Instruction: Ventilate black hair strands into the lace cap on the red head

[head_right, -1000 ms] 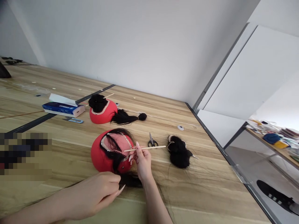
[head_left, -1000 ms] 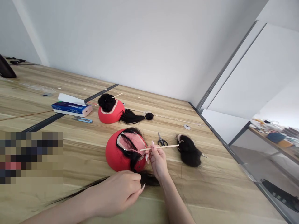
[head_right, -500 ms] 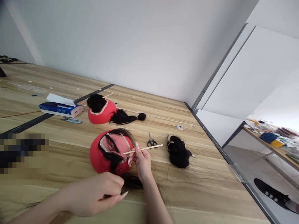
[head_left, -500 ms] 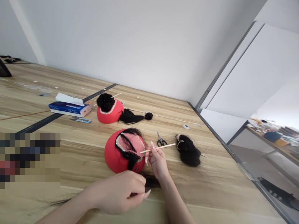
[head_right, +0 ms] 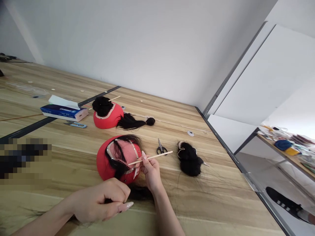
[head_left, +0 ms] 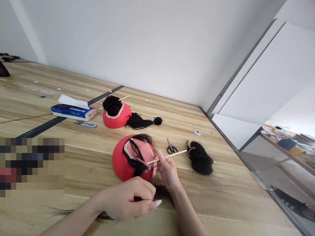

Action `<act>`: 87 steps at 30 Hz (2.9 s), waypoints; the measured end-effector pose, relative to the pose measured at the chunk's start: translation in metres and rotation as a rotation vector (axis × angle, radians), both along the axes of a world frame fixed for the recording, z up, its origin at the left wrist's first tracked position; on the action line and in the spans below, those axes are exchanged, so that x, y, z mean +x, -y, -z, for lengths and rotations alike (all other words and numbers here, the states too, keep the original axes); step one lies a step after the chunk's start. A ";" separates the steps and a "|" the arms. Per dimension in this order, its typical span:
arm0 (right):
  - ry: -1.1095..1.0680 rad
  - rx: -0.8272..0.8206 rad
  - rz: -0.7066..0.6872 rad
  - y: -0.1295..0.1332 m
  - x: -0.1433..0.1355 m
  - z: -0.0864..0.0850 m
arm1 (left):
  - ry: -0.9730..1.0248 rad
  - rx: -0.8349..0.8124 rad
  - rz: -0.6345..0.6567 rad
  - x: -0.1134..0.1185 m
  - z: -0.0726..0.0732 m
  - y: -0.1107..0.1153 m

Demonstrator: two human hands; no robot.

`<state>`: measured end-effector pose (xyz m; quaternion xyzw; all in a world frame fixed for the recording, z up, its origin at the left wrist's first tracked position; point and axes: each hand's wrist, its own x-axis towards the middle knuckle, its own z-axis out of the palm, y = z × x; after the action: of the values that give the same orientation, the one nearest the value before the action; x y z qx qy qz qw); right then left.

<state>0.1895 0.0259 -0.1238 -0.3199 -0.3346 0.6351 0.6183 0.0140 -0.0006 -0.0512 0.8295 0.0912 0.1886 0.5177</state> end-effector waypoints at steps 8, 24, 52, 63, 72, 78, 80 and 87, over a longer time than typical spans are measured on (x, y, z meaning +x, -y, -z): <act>0.011 0.010 -0.008 0.001 0.000 -0.001 | -0.005 0.041 0.039 0.000 -0.013 0.004; -0.007 -0.015 -0.006 0.000 -0.001 -0.002 | -0.072 0.048 0.040 -0.023 -0.023 -0.006; 0.151 -0.040 0.031 0.002 -0.006 -0.011 | -0.144 0.047 0.078 -0.019 -0.001 -0.007; 0.078 0.028 0.072 0.004 -0.002 -0.015 | -0.154 0.040 0.058 -0.018 0.004 -0.008; 0.017 0.105 0.137 0.003 0.000 -0.018 | -0.147 0.044 -0.049 -0.012 0.017 -0.006; -0.073 0.076 0.147 0.004 -0.002 -0.017 | -0.142 0.035 -0.119 -0.008 0.024 -0.005; -0.085 0.089 0.147 0.004 -0.001 -0.019 | -0.155 0.022 -0.123 -0.007 0.026 -0.005; -0.062 0.159 0.220 -0.002 0.004 -0.040 | -0.163 -0.035 -0.125 -0.009 0.025 -0.007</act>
<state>0.1934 0.0278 -0.0842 -0.2850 -0.3274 0.5447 0.7176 0.0054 0.0064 -0.0762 0.8256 0.1882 0.1507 0.5102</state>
